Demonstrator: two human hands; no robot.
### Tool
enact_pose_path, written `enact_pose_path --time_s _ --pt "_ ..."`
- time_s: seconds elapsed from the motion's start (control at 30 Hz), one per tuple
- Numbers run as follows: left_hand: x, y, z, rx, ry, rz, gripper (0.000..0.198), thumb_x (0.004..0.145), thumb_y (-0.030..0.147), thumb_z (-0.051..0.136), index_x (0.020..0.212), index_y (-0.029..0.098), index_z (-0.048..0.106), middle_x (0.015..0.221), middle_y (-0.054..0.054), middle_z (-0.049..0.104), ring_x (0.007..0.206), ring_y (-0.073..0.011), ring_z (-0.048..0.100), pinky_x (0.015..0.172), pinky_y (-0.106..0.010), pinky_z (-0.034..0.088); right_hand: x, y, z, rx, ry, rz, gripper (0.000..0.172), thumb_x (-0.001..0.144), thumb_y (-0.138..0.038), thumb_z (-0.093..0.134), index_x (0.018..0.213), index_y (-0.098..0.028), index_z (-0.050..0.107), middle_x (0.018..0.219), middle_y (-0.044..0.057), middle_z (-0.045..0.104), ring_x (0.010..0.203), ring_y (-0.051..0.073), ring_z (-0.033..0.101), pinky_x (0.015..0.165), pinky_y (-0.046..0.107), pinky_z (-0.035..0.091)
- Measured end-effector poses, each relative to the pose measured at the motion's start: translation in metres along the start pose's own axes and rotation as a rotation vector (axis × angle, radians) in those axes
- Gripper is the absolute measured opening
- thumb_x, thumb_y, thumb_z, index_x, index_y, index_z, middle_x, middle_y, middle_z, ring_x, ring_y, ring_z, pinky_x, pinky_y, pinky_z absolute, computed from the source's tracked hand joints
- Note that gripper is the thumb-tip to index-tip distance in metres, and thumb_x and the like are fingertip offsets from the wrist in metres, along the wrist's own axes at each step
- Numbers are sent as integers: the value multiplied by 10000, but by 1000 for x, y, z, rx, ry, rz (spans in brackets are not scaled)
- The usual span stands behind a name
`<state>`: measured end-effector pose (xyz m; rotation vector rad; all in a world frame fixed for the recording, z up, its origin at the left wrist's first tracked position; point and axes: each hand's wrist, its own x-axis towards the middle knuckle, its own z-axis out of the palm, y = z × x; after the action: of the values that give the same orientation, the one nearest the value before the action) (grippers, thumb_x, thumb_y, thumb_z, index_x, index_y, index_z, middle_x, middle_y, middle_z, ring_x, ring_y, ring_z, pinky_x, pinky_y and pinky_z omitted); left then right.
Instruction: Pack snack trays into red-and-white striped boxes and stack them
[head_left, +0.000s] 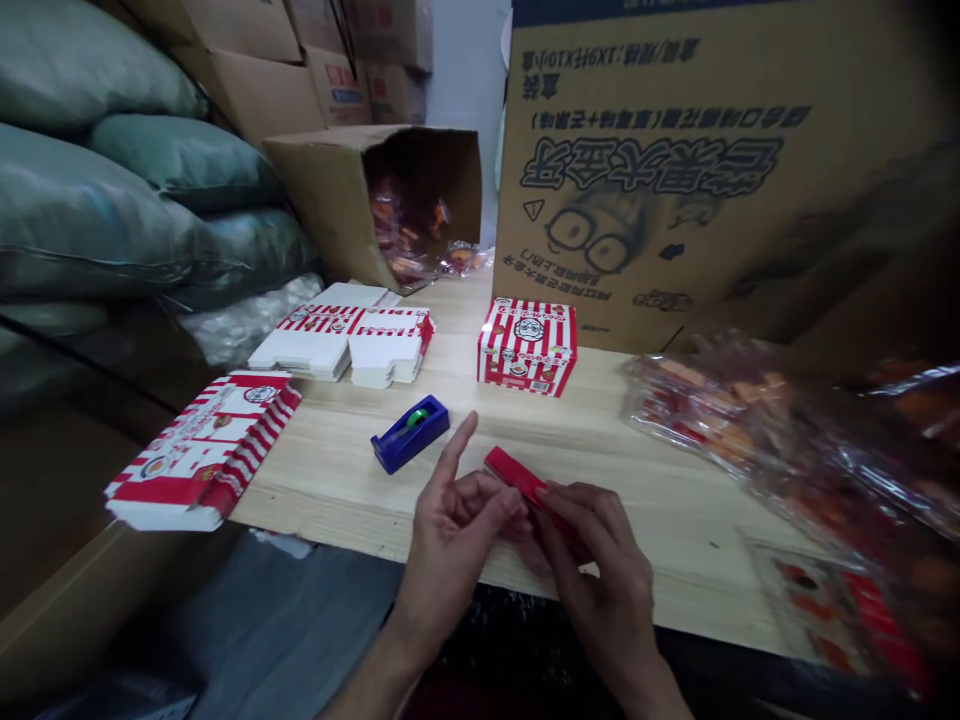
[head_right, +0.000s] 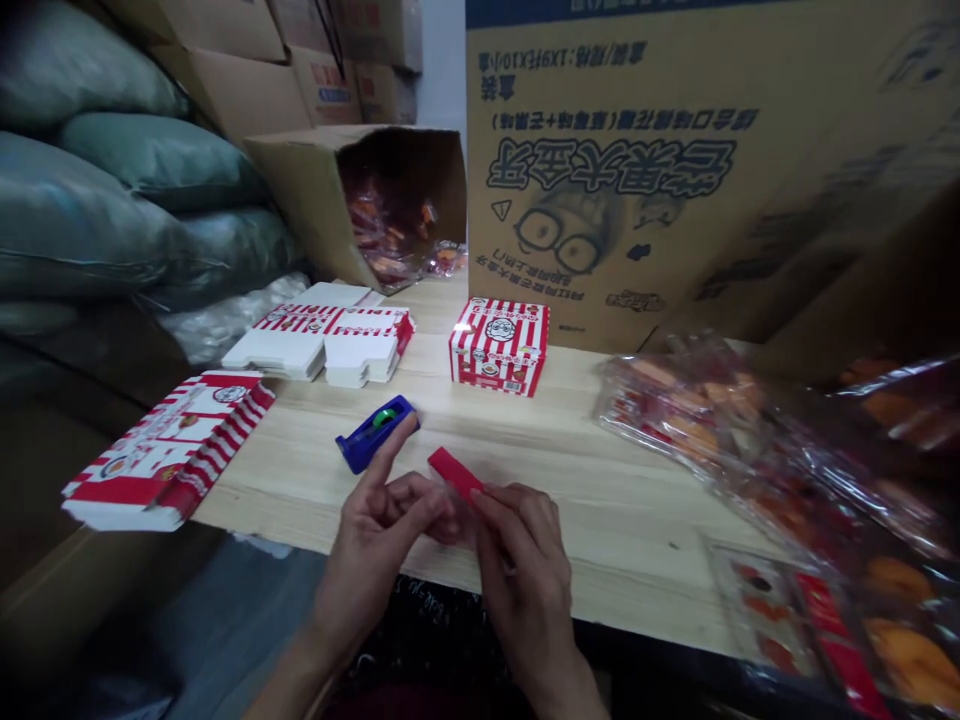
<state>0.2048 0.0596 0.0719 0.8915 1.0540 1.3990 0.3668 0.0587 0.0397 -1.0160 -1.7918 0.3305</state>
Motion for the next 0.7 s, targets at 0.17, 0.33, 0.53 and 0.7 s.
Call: enact_pose_path --time_s 0.17,0.33,0.53,0.7 --pt "12 -12 12 -66 -21 -107 1027 810 344 862 1604 254 216 713 17 735 603 -156 693 662 -276 594 2 2 -4 -57 22 -46 470 963 -34 599 1372 -261 551 1093 68 642 1001 224 593 834 404 499" --pt "19 -32 -1 17 -76 -169 957 814 447 847 1555 202 293 617 22 706 552 -178 684 608 -282 563 9 3 -9 -168 -58 -115 463 984 -68 585 1378 -310 609 1138 78 624 1037 246 572 884 452 472" --pt "46 -20 -39 331 -102 0 605 811 492 818 1279 178 599 531 81 560 512 -154 607 569 -263 498 11 11 -18 -168 -105 -85 451 1012 -158 537 1413 -348 612 1153 99 614 1039 250 617 817 407 590" --pt "115 16 -32 816 15 550 342 948 439 681 1218 231 660 964 -54 739 941 -232 699 897 -371 543 -12 16 -17 -157 -52 -66 448 995 -152 532 1379 -355 643 1265 113 642 1124 277 655 850 411 623"
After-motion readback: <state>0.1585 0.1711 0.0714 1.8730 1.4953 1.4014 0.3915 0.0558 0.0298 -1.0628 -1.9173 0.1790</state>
